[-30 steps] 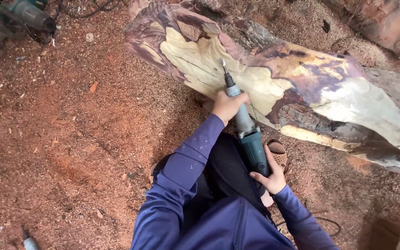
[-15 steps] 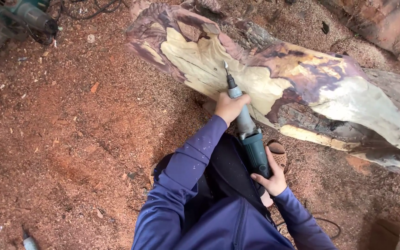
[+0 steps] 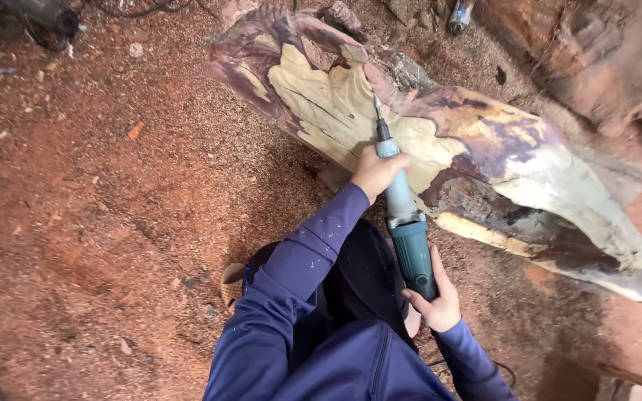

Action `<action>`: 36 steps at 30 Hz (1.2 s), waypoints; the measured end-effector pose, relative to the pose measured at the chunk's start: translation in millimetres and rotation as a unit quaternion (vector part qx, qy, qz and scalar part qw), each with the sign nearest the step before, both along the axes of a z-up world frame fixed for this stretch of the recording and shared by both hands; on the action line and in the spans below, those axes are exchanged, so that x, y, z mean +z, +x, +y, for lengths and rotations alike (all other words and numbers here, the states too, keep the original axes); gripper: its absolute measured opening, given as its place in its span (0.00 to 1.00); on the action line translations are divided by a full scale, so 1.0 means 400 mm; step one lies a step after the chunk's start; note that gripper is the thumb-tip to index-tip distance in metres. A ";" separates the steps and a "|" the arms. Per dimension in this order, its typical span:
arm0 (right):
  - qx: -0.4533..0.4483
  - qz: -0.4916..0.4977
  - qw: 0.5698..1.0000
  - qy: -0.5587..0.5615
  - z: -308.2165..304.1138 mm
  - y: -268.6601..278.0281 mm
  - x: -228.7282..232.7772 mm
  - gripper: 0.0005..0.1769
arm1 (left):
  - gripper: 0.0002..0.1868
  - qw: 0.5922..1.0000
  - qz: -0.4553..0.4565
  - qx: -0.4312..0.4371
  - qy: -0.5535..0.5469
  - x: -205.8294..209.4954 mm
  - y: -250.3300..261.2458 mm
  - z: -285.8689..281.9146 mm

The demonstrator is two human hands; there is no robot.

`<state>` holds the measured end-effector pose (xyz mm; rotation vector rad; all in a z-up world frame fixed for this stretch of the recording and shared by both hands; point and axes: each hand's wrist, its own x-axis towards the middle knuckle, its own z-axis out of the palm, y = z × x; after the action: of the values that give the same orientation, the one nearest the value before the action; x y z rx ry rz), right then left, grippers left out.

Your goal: The person kneels beside a large partially carved wood log on the ground and uses a handheld die grinder to grind and shape the carved surface, repositioning the tool across different areas of the sculpture throughout the episode.

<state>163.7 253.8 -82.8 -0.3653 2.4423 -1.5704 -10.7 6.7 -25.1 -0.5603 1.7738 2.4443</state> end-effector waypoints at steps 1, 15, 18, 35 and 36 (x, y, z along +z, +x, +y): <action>0.003 0.001 1.000 0.005 -0.002 -0.004 0.026 0.62 | 0.07 1.000 0.001 0.003 0.005 0.010 0.000 -0.009; -0.020 -0.019 0.998 0.060 -0.026 0.028 0.137 0.62 | 0.12 0.999 -0.022 -0.019 0.019 0.047 0.002 -0.016; -0.040 -0.035 0.998 0.046 -0.015 0.064 0.116 0.63 | 0.19 0.996 -0.055 -0.064 0.035 0.054 0.003 0.004; 0.065 -0.034 0.997 0.003 -0.089 -0.034 0.226 0.60 | 0.07 0.980 -0.001 0.085 0.179 0.015 -0.003 -0.078; 0.080 -0.034 0.996 -0.031 -0.110 -0.028 0.240 0.60 | 0.07 0.976 0.009 0.096 0.195 0.011 -0.005 -0.081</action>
<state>152.7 209.7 13.1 -0.4965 2.2564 -1.5673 -12.7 -25.6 -20.5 -0.6928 1.2385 2.8292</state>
